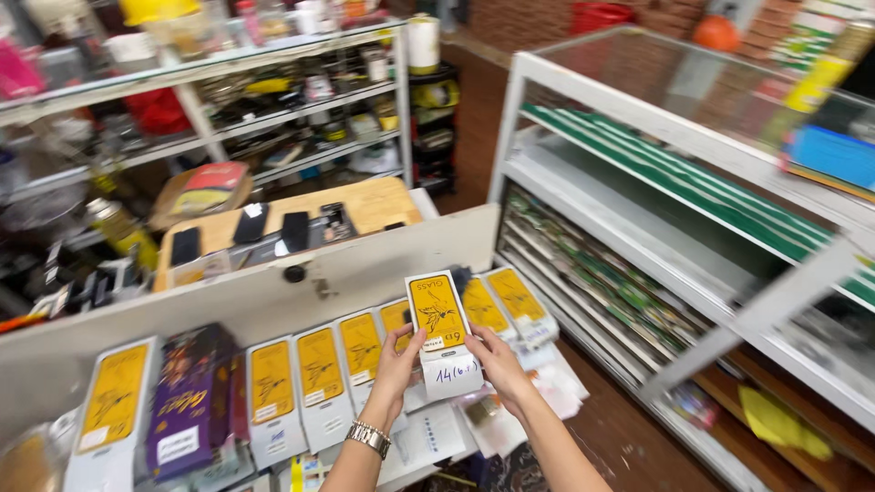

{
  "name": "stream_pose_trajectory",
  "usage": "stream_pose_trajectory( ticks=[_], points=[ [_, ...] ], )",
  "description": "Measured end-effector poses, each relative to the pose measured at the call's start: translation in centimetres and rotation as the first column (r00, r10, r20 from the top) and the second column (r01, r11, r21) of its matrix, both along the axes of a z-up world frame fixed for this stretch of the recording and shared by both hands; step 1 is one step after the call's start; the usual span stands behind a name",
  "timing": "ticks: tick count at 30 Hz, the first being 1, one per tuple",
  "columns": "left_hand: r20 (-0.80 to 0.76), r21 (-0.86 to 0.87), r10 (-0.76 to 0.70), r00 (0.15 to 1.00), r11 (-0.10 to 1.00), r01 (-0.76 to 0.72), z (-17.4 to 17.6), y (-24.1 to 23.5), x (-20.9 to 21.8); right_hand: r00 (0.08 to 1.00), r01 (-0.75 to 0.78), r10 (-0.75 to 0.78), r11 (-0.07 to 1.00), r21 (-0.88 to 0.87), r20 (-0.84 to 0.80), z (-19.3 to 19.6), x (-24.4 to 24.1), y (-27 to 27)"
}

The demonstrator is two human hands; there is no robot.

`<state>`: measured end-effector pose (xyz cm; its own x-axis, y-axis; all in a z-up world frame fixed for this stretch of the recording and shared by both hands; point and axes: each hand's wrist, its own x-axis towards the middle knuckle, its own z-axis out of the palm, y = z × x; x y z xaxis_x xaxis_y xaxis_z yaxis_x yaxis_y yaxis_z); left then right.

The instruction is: The person picks up small product boxes from a counter and places them into a glass display cabinet. They handle several yellow and purple boxes one at a time, arranging them on the shelves.

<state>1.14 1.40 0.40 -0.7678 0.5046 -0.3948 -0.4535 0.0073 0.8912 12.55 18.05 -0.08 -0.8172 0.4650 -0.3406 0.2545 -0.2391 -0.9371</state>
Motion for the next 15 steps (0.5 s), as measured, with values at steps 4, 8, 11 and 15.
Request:
stream_pose_trajectory(
  ticks=[4,8,11,15],
  points=[
    [-0.057,0.037,-0.169,0.984,0.985,0.171,-0.6,2.6,3.8,0.985,0.150,-0.153,0.988,-0.045,-0.075,-0.6,6.4,0.7],
    [-0.047,0.055,-0.345,0.938,0.936,0.347,-0.8,5.7,8.4,0.938,0.314,-0.314,0.949,-0.024,-0.147,-0.9,13.3,1.1],
    [-0.050,0.044,-0.458,0.887,0.887,0.460,-0.4,8.7,12.5,0.888,0.431,-0.429,0.902,-0.028,-0.166,-0.4,18.7,1.8],
    [-0.070,-0.004,-0.584,0.809,0.811,0.585,-0.1,13.0,18.3,0.803,0.559,-0.572,0.821,-0.118,-0.171,0.7,25.6,2.9]
  ],
)
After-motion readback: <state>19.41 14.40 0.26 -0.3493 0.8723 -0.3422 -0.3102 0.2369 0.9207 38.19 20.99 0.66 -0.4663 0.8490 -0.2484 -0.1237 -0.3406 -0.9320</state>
